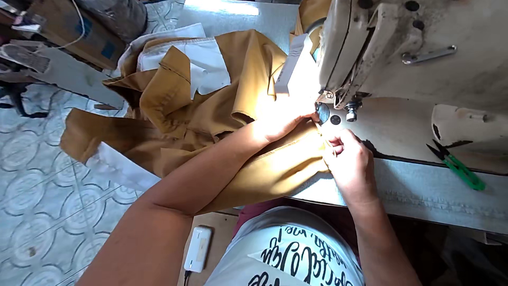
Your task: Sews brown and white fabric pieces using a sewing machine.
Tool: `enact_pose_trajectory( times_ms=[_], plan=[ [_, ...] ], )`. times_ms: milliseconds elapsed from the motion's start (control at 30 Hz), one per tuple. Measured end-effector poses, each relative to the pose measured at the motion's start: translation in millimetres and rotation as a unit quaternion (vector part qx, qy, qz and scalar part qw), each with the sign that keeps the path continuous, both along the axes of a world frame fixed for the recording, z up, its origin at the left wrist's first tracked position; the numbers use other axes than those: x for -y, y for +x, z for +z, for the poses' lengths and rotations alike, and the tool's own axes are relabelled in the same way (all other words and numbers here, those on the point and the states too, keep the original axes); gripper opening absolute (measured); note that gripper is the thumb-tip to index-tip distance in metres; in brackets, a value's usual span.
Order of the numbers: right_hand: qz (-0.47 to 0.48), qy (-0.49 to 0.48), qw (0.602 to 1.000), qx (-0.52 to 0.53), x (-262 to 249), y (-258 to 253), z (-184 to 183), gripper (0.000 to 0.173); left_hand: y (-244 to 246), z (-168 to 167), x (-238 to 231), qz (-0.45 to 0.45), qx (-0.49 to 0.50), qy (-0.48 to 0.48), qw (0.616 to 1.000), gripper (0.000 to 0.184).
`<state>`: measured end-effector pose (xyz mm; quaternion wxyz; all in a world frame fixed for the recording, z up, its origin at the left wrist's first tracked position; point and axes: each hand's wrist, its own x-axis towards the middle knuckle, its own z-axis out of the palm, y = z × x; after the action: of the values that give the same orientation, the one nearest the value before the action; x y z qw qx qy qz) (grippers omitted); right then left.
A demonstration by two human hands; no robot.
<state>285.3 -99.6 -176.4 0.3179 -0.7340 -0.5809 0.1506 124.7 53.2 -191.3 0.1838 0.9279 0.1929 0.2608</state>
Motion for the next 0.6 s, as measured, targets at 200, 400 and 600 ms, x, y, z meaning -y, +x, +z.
enact_pose_trajectory(
  times_ms=[200, 400, 600],
  plan=[
    [0.004, 0.052, 0.998, 0.031, 11.8, -5.9, -9.8, 0.018, -6.3, 3.1, -8.3, -0.032, 0.006, 0.005, 0.999, 0.026],
    [0.006, 0.055, 0.996, 0.070, 13.4, -10.3, -11.6, 0.015, -13.0, 21.8, -6.7, -0.063, -0.082, 0.054, 0.993, 0.024],
    [0.018, 0.080, 0.994, 0.072, 16.0, -11.1, -13.8, 0.016, -4.3, 18.7, -4.7, -0.001, -0.118, -0.062, 0.991, 0.023]
  ],
)
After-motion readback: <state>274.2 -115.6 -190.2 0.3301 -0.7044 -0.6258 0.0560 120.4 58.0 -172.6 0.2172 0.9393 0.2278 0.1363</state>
